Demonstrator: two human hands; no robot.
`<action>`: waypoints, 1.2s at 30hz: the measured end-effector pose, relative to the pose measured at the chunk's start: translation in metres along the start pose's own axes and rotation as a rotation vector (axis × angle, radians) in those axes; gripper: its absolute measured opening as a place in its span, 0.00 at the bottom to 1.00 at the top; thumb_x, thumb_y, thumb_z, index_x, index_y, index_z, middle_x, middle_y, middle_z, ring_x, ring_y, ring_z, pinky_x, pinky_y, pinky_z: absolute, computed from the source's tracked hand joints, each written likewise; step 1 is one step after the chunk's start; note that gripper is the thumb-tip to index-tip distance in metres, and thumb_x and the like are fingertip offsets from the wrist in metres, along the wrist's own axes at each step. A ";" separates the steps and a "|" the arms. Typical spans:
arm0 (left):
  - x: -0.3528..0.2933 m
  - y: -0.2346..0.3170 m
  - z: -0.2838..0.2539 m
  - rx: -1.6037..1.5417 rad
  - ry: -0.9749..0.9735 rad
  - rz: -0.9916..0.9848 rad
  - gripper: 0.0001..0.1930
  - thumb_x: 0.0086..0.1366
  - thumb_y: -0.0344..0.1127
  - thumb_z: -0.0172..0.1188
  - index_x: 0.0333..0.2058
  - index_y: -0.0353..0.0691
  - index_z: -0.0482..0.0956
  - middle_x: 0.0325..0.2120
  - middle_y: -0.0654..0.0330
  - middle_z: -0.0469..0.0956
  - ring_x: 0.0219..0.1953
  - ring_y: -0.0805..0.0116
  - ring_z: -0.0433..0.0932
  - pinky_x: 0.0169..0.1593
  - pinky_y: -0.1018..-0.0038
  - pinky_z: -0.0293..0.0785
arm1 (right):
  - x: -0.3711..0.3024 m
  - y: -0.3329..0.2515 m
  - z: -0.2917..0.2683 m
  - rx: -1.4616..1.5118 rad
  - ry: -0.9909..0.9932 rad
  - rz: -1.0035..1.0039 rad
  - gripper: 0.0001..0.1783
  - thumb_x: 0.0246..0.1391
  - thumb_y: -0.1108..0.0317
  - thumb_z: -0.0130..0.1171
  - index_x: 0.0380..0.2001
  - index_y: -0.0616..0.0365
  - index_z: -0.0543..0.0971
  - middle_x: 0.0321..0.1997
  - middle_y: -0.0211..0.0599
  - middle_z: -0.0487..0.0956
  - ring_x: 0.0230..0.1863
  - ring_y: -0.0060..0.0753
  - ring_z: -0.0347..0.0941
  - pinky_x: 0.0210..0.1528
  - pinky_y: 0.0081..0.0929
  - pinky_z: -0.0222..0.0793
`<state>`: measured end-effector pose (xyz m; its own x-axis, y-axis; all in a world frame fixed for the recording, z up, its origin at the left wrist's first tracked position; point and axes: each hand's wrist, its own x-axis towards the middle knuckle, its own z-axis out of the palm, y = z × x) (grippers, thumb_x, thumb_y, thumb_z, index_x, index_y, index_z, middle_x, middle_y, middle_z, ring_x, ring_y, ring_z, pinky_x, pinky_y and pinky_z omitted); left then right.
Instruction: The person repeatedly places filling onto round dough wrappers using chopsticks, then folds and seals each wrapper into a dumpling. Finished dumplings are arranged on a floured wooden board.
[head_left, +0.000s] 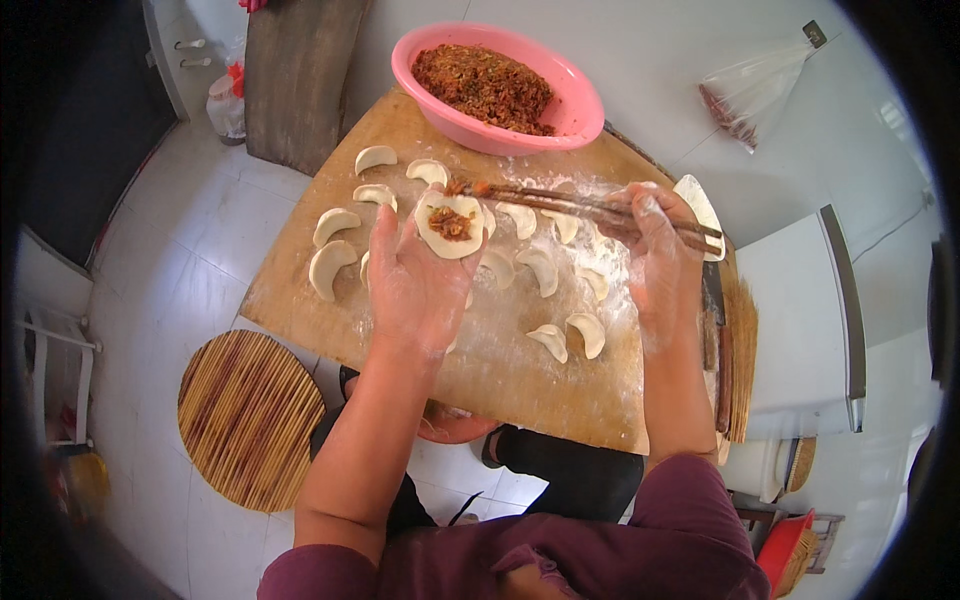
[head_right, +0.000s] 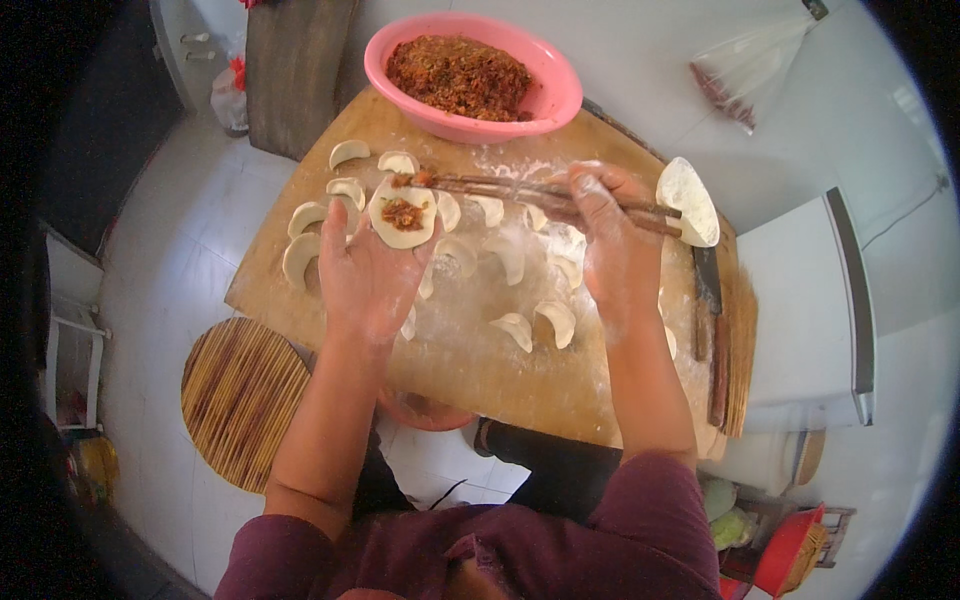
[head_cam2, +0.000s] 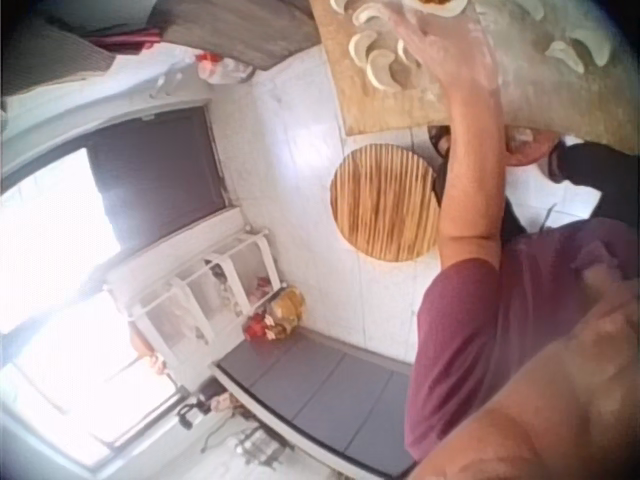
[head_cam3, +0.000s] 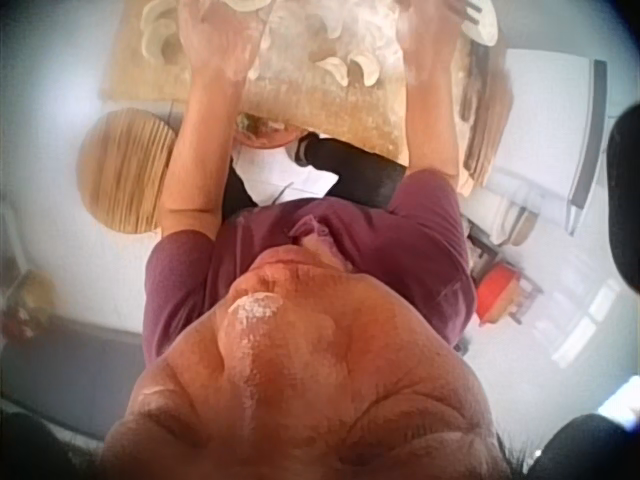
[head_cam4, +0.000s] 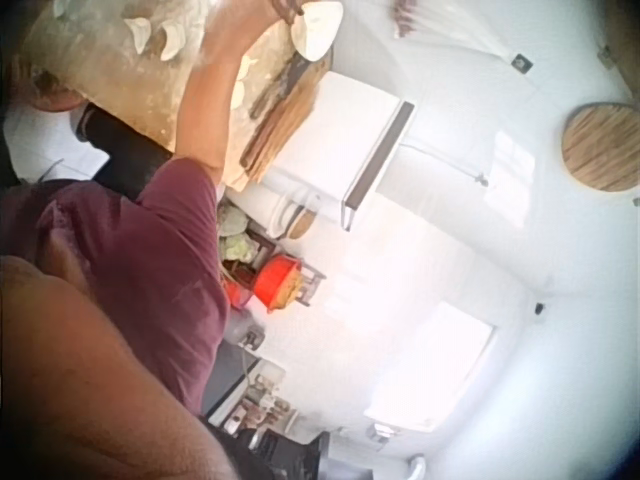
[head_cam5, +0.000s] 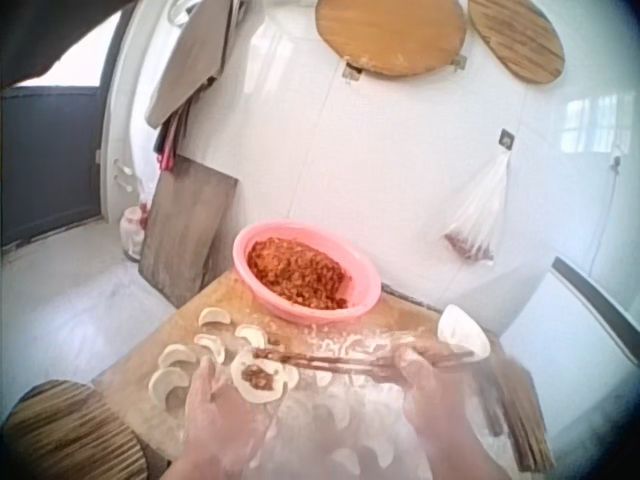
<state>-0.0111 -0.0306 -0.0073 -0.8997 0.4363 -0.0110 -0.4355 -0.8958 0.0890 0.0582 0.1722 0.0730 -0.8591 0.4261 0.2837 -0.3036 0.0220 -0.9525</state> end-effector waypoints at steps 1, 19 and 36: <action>-0.001 0.000 -0.001 0.010 -0.005 -0.004 0.37 0.75 0.58 0.42 0.66 0.28 0.55 0.61 0.50 0.65 0.63 0.56 0.67 0.67 0.58 0.63 | -0.006 0.001 0.000 -0.092 -0.050 -0.044 0.10 0.63 0.71 0.61 0.44 0.65 0.79 0.42 0.43 0.83 0.41 0.36 0.81 0.48 0.29 0.77; 0.002 0.002 -0.008 -0.154 0.047 -0.079 0.33 0.76 0.55 0.40 0.65 0.29 0.58 0.64 0.48 0.65 0.65 0.51 0.66 0.66 0.51 0.66 | -0.027 -0.030 0.014 -0.509 -0.335 -0.400 0.12 0.56 0.69 0.69 0.40 0.64 0.82 0.43 0.47 0.83 0.47 0.42 0.80 0.52 0.37 0.76; 0.001 0.001 -0.004 -0.141 0.075 -0.168 0.32 0.77 0.54 0.39 0.62 0.27 0.64 0.60 0.46 0.70 0.63 0.51 0.69 0.66 0.54 0.67 | 0.059 0.005 -0.037 -0.040 -0.202 0.113 0.13 0.63 0.60 0.62 0.39 0.59 0.80 0.37 0.42 0.84 0.35 0.31 0.81 0.38 0.29 0.79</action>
<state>-0.0121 -0.0312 -0.0110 -0.8116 0.5775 -0.0882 -0.5743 -0.8164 -0.0599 0.0216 0.2312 0.0808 -0.9530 0.2382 0.1871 -0.1873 0.0222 -0.9821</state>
